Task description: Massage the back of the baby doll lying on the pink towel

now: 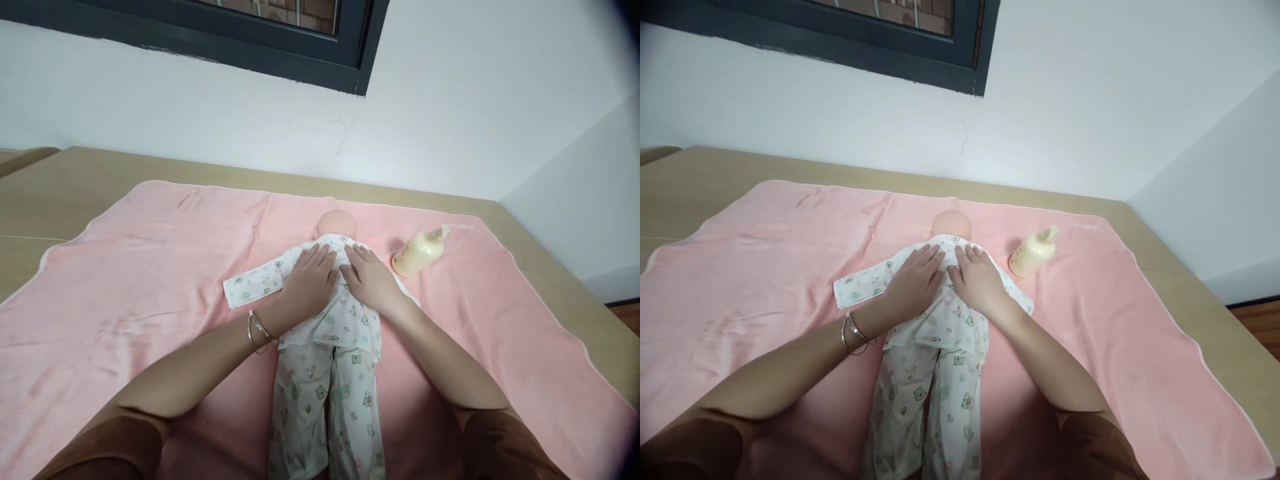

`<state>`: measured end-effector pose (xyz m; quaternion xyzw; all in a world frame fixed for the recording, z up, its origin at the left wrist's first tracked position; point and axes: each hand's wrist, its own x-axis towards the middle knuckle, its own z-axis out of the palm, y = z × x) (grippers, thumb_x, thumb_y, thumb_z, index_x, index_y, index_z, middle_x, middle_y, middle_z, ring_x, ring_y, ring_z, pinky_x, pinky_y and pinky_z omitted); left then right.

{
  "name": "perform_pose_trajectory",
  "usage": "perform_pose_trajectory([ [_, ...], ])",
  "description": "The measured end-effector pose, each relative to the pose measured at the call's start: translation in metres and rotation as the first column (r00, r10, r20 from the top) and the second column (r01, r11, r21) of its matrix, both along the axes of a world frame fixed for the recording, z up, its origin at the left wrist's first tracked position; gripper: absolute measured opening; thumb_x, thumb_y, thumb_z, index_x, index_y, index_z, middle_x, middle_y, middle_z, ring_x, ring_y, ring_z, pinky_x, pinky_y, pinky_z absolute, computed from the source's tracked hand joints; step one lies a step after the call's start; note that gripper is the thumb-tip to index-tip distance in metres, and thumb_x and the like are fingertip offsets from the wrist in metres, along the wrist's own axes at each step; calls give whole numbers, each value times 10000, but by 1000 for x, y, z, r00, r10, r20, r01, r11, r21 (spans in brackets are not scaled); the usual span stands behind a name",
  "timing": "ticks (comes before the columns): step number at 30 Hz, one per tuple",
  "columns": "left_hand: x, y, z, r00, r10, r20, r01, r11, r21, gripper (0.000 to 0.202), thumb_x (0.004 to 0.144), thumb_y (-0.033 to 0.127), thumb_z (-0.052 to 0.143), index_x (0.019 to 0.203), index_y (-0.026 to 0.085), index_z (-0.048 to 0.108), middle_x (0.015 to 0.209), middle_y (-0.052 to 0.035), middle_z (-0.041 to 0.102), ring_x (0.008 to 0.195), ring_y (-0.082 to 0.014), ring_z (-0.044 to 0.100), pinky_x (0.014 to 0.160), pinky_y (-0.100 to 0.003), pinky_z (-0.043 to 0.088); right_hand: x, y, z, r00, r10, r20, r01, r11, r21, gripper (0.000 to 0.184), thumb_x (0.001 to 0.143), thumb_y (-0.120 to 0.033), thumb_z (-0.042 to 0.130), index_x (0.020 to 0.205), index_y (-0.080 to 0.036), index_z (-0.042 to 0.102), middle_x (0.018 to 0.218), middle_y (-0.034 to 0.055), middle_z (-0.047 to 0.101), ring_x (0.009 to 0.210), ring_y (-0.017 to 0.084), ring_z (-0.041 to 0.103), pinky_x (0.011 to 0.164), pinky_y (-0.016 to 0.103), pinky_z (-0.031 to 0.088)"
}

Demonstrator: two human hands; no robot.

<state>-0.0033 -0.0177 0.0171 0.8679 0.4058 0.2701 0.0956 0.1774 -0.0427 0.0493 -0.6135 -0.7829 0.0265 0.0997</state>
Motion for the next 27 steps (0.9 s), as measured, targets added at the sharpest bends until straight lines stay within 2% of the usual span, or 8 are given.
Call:
perform_pose_trajectory([
  [2,0,-7,3,999,-41,-1,41,998,49,406,1016,226,397,1328,119,633,1434,-196,618,1420,-346,512,1190,-569,429,-6,-11,2,998,24,50,-25,999,22,513,1056,-284,339,1490,-52,483,1512,203,559,1452,333,470,1221,466,337],
  [5,-1,-12,8,997,-66,29,64,995,74,369,977,171,436,1248,137,685,1336,-186,676,1355,-337,571,1165,-554,471,-13,-27,9,993,27,115,-33,998,44,425,1043,-265,360,1353,-97,598,1373,194,662,1329,325,581,1153,445,409],
  [10,-2,-1,9,996,-25,86,24,1000,17,335,977,252,480,1210,143,695,1305,-179,688,1304,-334,602,1146,-549,492,-6,-17,14,984,-124,129,122,992,19,412,1078,-399,327,1049,-192,682,1048,126,757,1003,293,700,895,391,520],
  [13,-3,9,2,998,14,60,-14,1000,-6,450,980,315,484,1348,89,610,1429,-225,610,1398,-372,523,1188,-597,419,2,1,6,988,-116,99,114,993,24,439,1083,-415,324,1179,-153,663,1153,151,749,1081,302,690,995,416,482],
  [16,-3,14,-5,999,23,28,-22,999,-27,549,989,368,468,1453,80,518,1540,-239,512,1485,-397,420,1218,-646,335,5,12,-4,997,-60,56,59,998,31,510,1082,-364,303,1440,-74,521,1397,204,648,1319,320,583,1137,464,392],
  [19,-3,9,-4,1000,16,8,-16,1000,-17,523,1013,359,437,1467,110,509,1567,-217,493,1505,-382,399,1220,-635,332,0,8,-9,998,-29,64,27,999,43,557,1074,-312,279,1555,-62,408,1506,215,562,1437,331,481,1181,502,349],
  [24,-2,-13,6,994,-76,-84,83,993,89,443,969,138,436,1381,153,600,1443,-173,627,1443,-352,498,1174,-563,429,-18,-25,1,979,-50,196,32,995,93,519,1051,-260,325,1478,-41,522,1418,251,628,1321,370,589,1204,557,293],
  [27,-3,-19,11,992,-87,-93,98,988,120,428,947,111,462,1333,154,643,1367,-165,678,1385,-345,560,1146,-530,470,-21,-36,9,976,-45,214,27,996,89,459,1050,-253,339,1362,-60,616,1301,230,704,1227,349,648,1199,540,289],
])
